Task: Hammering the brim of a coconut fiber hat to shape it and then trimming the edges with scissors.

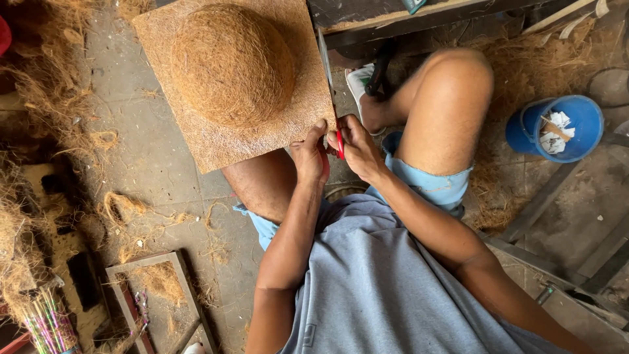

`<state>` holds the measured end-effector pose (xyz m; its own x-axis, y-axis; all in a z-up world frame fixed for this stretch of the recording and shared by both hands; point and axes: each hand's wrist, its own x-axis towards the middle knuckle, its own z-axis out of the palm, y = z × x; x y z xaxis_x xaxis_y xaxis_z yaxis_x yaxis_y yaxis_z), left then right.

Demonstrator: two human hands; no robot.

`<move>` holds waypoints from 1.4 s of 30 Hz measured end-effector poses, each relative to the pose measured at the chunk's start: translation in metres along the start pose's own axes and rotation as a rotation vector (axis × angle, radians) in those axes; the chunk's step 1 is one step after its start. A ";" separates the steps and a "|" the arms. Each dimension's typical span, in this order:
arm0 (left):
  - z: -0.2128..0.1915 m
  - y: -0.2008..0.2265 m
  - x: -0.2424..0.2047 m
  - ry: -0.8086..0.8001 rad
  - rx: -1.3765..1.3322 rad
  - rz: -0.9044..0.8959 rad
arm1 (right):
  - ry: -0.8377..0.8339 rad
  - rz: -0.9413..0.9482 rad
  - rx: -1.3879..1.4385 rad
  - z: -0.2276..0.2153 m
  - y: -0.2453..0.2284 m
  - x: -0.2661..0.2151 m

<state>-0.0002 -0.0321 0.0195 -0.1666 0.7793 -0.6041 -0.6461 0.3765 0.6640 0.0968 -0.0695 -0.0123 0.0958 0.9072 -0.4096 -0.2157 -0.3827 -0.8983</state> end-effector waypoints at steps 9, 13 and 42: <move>-0.028 -0.012 0.013 -0.100 -0.045 -0.051 | -0.018 -0.002 0.112 -0.008 0.010 0.005; -0.023 -0.003 0.009 -0.040 -0.134 0.037 | -0.039 0.007 0.109 -0.005 -0.005 0.006; -0.014 0.016 0.009 0.036 0.022 0.047 | -0.044 -0.104 -0.085 0.003 -0.009 0.031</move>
<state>-0.0218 -0.0262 0.0187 -0.2234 0.7781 -0.5871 -0.6201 0.3512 0.7015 0.0987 -0.0371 -0.0164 0.0704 0.9488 -0.3079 -0.1237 -0.2980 -0.9465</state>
